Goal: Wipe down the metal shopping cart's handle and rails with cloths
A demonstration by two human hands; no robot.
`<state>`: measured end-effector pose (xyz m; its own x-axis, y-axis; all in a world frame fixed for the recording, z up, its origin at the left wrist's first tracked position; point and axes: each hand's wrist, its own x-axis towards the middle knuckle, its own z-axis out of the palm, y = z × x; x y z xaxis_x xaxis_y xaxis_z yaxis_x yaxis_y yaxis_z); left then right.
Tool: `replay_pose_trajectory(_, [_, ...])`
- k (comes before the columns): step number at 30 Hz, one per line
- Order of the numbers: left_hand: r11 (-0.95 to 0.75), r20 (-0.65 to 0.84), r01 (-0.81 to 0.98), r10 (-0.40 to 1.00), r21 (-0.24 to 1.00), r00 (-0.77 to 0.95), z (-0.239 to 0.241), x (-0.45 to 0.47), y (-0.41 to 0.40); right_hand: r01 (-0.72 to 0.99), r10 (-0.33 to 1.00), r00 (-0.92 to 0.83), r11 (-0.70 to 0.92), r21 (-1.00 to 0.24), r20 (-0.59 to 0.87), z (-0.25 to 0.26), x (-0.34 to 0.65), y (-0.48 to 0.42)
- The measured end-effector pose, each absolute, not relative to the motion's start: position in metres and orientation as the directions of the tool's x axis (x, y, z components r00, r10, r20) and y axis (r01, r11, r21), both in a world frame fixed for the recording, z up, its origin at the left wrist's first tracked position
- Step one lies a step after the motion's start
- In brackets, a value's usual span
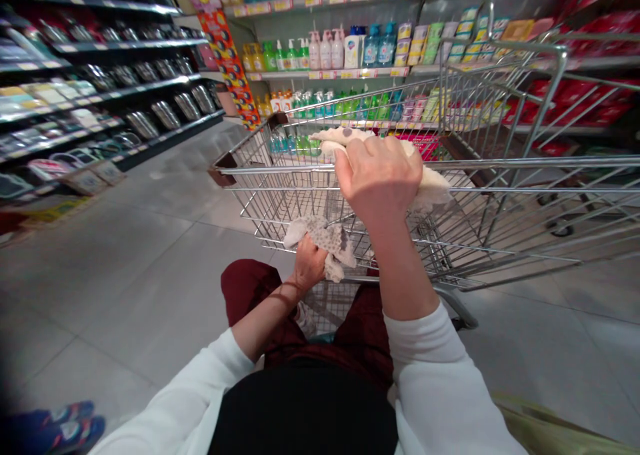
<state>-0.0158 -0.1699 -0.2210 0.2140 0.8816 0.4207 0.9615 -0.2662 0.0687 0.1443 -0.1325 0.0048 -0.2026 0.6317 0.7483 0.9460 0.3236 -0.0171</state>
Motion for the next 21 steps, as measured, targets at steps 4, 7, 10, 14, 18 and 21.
replay_pose_trajectory(4, [-0.338, 0.253, 0.941, 0.910, -0.002, 0.327, -0.227, -0.009, -0.163, 0.948, 0.651, -0.209, 0.317, -0.012, 0.730, 0.006, 0.144, -0.133])
replay_pose_trajectory(7, [-0.342, 0.196, 0.940, 0.922, 0.000, 0.335, -0.246, -0.015, -0.168, 0.946, 0.604, -0.205, 0.324, -0.002, 0.771, 0.003, 0.143, -0.130])
replay_pose_trajectory(10, [-0.342, 0.169, 0.940, 0.926, -0.001, 0.337, -0.263, -0.023, -0.178, 0.946, 0.590, -0.202, 0.324, 0.000, 0.782, 0.002, 0.142, -0.129])
replay_pose_trajectory(14, [-0.338, 0.201, 0.941, 0.923, 0.019, 0.328, -0.268, -0.027, -0.187, 0.947, 0.624, -0.205, 0.322, -0.009, 0.754, 0.005, 0.142, -0.132])
replay_pose_trajectory(18, [-0.331, 0.373, 0.942, 0.882, 0.060, 0.286, -0.248, -0.015, -0.189, 0.946, 0.621, -0.203, 0.324, -0.012, 0.757, 0.004, 0.142, -0.130])
replay_pose_trajectory(21, [-0.357, 0.454, 0.932, 0.841, 0.059, 0.294, -0.227, -0.001, -0.184, 0.952, 0.625, -0.195, 0.307, -0.009, 0.756, 0.002, 0.143, -0.126])
